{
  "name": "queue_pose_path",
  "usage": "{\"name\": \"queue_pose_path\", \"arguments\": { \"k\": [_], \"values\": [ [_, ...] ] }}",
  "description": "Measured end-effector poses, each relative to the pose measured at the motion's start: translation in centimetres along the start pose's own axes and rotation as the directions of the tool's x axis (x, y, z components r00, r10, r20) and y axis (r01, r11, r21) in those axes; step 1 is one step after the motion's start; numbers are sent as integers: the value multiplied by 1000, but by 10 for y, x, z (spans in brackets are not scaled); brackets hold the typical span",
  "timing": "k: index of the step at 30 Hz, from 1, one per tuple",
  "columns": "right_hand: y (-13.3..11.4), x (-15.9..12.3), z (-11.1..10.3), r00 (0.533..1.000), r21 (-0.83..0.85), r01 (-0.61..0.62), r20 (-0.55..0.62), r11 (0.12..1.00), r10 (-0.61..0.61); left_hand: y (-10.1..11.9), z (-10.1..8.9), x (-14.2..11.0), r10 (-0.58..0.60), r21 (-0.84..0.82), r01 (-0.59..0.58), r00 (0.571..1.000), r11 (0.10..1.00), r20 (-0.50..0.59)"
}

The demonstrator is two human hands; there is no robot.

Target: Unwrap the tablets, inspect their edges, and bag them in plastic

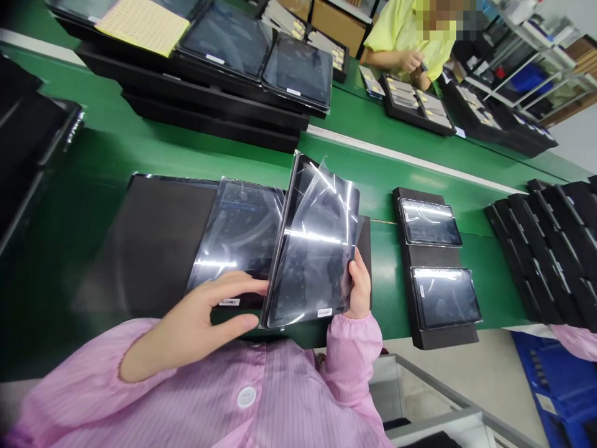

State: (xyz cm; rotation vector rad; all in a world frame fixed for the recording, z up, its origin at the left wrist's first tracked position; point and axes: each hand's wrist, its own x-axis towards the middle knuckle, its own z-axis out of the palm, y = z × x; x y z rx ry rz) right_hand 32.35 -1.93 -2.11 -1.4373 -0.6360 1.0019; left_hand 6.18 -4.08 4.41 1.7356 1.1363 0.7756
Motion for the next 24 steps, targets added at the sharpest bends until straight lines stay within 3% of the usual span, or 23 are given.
{"name": "queue_pose_path", "arguments": {
  "k": [4, 13, 18, 21, 24],
  "values": [
    [-1, -2, 1, 1000, -32, 3, 3, 999, -3, 5, 9, 5, -31, -96, 33, 999, 995, 24],
    [8, -6, -4, 990, -87, 66, -117, 994, -76, -8, 12, -2, -185, -187, 160, 975, 969, -126],
    [8, -11, -2, 978, -87, 109, -169, 990, -122, -16, 15, -5, -61, -46, 49, 948, 998, -311],
    [7, -13, 2, 974, -64, 114, -187, 991, -124, -19, 14, -4, -30, -8, 29, 942, 1000, -334],
    [4, -14, 5, 975, -4, 123, -184, 992, -122, -21, 13, -3, -71, -14, 70, 942, 997, -327]
  ]
}}
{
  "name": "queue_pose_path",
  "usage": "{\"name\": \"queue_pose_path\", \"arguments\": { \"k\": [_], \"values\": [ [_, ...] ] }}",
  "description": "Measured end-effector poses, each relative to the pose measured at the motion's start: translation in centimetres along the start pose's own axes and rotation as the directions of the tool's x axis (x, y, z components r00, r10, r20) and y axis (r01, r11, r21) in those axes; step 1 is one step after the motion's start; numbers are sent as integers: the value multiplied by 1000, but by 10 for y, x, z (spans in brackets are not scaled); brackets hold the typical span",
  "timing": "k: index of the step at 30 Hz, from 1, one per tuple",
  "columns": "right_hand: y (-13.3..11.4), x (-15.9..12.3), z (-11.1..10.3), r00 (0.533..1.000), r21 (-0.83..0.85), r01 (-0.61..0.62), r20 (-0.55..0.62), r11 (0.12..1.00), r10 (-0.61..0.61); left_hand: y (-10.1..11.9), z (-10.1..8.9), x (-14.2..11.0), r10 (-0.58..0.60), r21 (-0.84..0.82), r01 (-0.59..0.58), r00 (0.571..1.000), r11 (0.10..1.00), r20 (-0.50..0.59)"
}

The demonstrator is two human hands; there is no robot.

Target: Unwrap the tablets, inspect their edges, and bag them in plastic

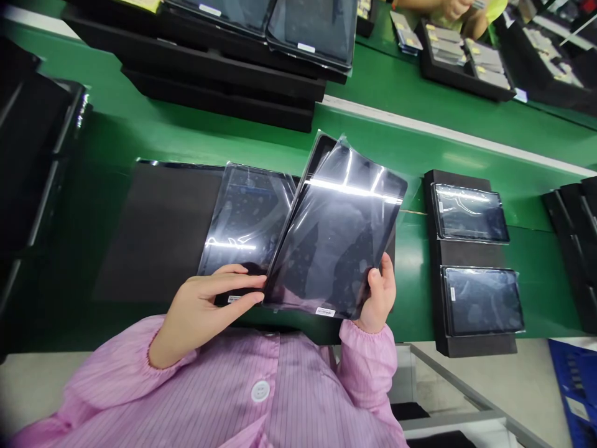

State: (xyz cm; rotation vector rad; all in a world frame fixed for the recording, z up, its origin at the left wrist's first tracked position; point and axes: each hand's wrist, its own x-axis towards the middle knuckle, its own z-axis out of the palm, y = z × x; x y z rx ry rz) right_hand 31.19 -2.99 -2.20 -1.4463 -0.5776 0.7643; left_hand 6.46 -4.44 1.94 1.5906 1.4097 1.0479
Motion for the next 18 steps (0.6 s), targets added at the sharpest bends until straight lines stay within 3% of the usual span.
{"name": "queue_pose_path", "arguments": {
  "k": [4, 8, 15, 18],
  "values": [
    [-3, -2, 2, 1000, 7, -5, -29, 1000, 5, -1, 0, 0, -12, 38, 12, 1000, 999, -4],
    [-5, -3, 3, 1000, 11, 5, -23, 1000, -5, 2, 3, 0, 125, 162, -115, 991, 980, -52],
    [-3, -1, 2, 1000, 10, 5, 3, 1000, -5, 4, 19, 3, 311, 515, -221, 946, 828, -95],
    [-3, -1, 3, 1000, 54, -10, 18, 998, 9, 3, 23, 5, 362, 549, -260, 928, 794, -84]
  ]
}}
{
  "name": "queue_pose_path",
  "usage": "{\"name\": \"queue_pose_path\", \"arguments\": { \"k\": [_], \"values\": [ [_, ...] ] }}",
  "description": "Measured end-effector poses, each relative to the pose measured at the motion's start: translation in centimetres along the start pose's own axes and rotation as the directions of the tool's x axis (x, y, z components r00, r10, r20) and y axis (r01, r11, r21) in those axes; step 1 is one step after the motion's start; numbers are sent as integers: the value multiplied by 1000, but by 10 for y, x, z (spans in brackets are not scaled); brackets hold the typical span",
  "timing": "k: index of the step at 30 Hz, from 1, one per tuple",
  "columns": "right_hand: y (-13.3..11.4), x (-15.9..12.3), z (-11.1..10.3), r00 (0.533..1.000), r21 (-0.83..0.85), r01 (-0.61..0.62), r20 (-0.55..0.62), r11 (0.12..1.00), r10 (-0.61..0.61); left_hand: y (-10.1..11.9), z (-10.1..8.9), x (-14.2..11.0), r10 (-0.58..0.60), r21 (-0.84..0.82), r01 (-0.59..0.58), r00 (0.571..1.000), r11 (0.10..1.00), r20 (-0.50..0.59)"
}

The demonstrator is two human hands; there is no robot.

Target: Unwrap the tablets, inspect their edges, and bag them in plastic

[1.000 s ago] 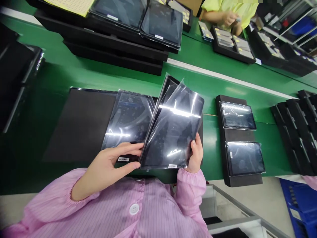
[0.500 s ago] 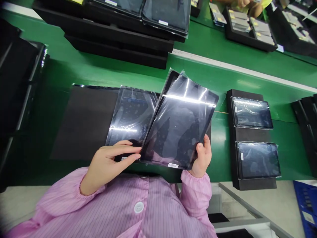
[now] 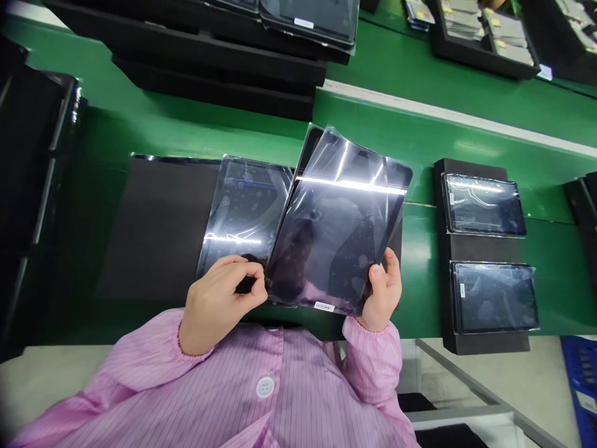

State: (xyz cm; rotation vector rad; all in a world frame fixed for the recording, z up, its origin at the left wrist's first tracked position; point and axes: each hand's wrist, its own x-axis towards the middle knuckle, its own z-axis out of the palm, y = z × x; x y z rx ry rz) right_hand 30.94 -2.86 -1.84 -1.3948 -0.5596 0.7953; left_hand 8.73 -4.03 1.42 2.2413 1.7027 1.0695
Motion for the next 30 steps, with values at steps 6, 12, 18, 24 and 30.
{"name": "queue_pose_path", "arguments": {
  "k": [6, 12, 18, 24, 30],
  "values": [
    [-2, 0, 2, 1000, 69, -17, 8, 997, 17, -5, -6, 0, -256, -239, 318, 932, 918, 257],
    [-2, 1, -1, 999, 72, -36, 40, 997, 33, -10, -12, 6, -413, -417, 690, 703, 591, 579],
    [-2, 2, -1, 999, 100, -45, 25, 994, 43, -9, -14, 12, -430, -414, 780, 612, 469, 664],
    [-4, 1, 0, 999, 109, -48, 29, 993, 45, -8, -17, 13, -435, -422, 792, 600, 441, 672],
    [0, 2, -5, 999, 44, -31, 26, 999, 30, -10, -16, 9, -382, -513, 748, 659, 422, 647]
  ]
}}
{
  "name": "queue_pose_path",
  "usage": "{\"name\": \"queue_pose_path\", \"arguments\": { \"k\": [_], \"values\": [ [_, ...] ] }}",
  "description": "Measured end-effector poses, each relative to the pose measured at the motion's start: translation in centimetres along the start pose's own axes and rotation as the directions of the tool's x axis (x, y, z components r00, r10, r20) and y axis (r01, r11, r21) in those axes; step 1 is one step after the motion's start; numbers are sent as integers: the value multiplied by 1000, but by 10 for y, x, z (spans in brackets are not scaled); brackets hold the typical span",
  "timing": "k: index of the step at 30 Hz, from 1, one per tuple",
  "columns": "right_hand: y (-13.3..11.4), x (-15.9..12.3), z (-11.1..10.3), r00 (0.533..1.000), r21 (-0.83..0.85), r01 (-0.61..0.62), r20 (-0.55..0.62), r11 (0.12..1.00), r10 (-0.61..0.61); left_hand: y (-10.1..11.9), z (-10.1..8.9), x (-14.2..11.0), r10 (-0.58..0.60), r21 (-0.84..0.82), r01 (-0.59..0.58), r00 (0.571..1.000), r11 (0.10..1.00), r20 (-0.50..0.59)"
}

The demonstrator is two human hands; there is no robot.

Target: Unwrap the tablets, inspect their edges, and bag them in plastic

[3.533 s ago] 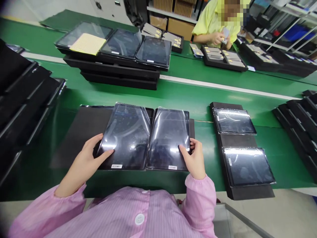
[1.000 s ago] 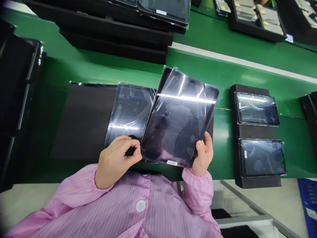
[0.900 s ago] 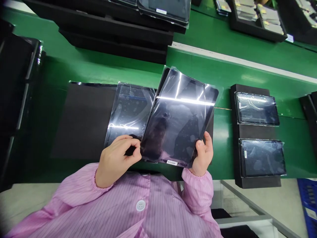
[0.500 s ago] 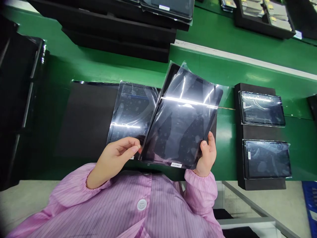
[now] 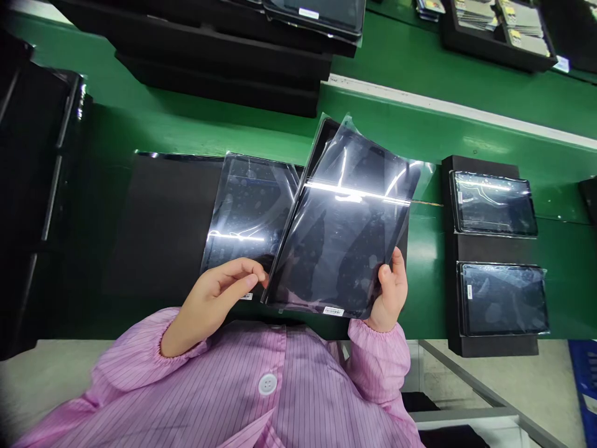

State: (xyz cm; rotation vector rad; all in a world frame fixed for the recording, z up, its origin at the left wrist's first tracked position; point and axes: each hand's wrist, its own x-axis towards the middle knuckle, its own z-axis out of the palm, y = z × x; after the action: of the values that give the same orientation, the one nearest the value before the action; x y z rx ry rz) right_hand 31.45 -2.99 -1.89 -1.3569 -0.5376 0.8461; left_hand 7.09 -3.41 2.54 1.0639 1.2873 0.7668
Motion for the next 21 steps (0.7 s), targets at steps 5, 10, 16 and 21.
{"name": "queue_pose_path", "arguments": {
  "k": [5, 10, 16, 21],
  "values": [
    [2, 2, -4, 1000, -46, 0, -3, 999, 0, -7, 0, -3, 147, -88, -139, 985, 986, 95],
    [1, 4, -2, 999, -24, -45, 19, 999, 45, -4, 0, -6, 299, -64, -293, 943, 954, 144],
    [-1, 3, 1, 998, -75, -57, -32, 996, 55, -1, 3, -6, 350, -35, -349, 928, 937, 123],
    [1, 5, -2, 996, -58, -83, -18, 995, 82, 0, 5, -7, 386, -53, -383, 916, 922, 108]
  ]
}}
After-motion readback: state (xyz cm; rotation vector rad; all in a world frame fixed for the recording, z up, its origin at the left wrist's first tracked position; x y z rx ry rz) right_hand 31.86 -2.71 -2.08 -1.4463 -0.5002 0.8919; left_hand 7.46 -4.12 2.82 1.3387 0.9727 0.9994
